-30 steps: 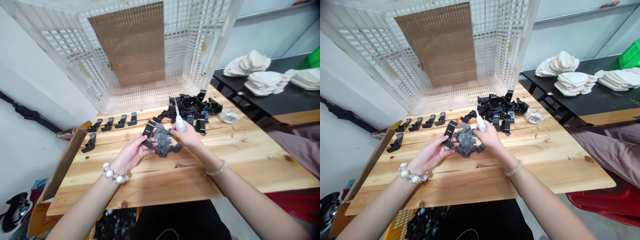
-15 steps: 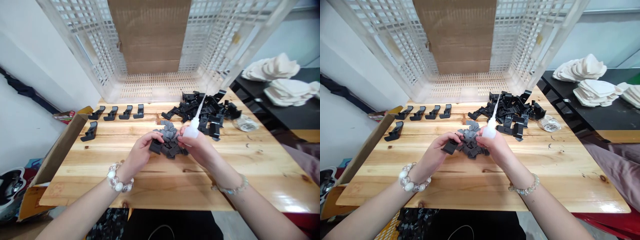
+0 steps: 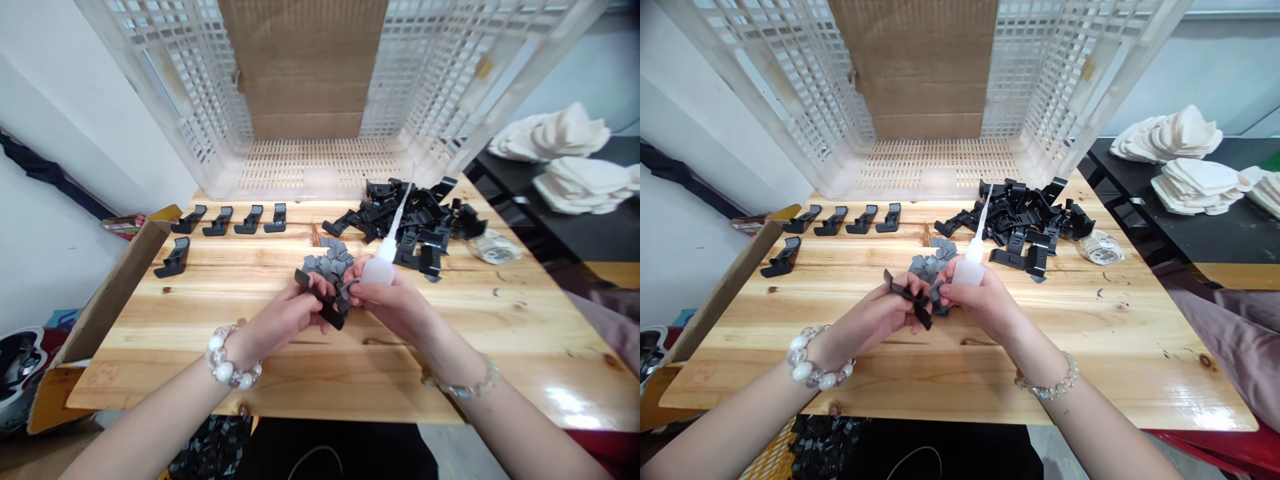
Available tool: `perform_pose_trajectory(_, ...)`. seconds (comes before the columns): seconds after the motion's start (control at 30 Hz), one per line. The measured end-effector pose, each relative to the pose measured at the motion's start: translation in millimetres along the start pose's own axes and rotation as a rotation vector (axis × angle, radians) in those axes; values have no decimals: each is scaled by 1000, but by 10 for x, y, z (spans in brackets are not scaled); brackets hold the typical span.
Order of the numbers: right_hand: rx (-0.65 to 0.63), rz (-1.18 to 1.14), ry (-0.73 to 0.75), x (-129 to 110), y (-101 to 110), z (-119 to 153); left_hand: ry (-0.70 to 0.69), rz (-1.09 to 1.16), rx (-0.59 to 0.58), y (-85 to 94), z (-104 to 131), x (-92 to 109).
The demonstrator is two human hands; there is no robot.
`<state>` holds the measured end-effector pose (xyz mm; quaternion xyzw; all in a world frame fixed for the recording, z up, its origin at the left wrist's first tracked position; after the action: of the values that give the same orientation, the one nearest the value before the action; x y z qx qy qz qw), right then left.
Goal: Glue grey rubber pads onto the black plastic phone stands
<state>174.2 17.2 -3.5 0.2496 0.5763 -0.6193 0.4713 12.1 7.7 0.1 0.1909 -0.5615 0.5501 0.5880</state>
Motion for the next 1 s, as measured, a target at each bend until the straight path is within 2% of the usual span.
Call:
perform_pose_trajectory(0.1, -19, -8, 54, 11, -22, 4, 112, 71, 54, 1, 9, -41)
perform_pose_trajectory(0.3, -41, 13, 75, 37, -12, 17, -72, -254, 52, 42, 9, -45)
perform_pose_trajectory(0.37, -47, 22, 75, 44, -7, 20, -87, -329, 57, 49, 13, -44)
perform_pose_trajectory(0.53, -43, 51, 87, 43, -2, 18, -71, -362, 103, 76, 19, -43)
perform_pose_trajectory(0.73, -7, 16, 74, 26, -14, 5, -152, -393, 131, 59, 48, 1)
perform_pose_trajectory(1.0, -135, -25, 52, 47, -48, 39, -277, -554, 138, 11, 88, 70)
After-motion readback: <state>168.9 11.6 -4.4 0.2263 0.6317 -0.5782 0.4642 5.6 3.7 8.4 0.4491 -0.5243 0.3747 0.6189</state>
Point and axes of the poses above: each hand's wrist, its own z-axis away from the middle knuckle, its own y-axis out of the back of the hand, x = y × z, the point moved 3 cm from there along -z, towards the middle knuckle, and after that the axes turned 8 degrees about x, right-handed, at the moved point
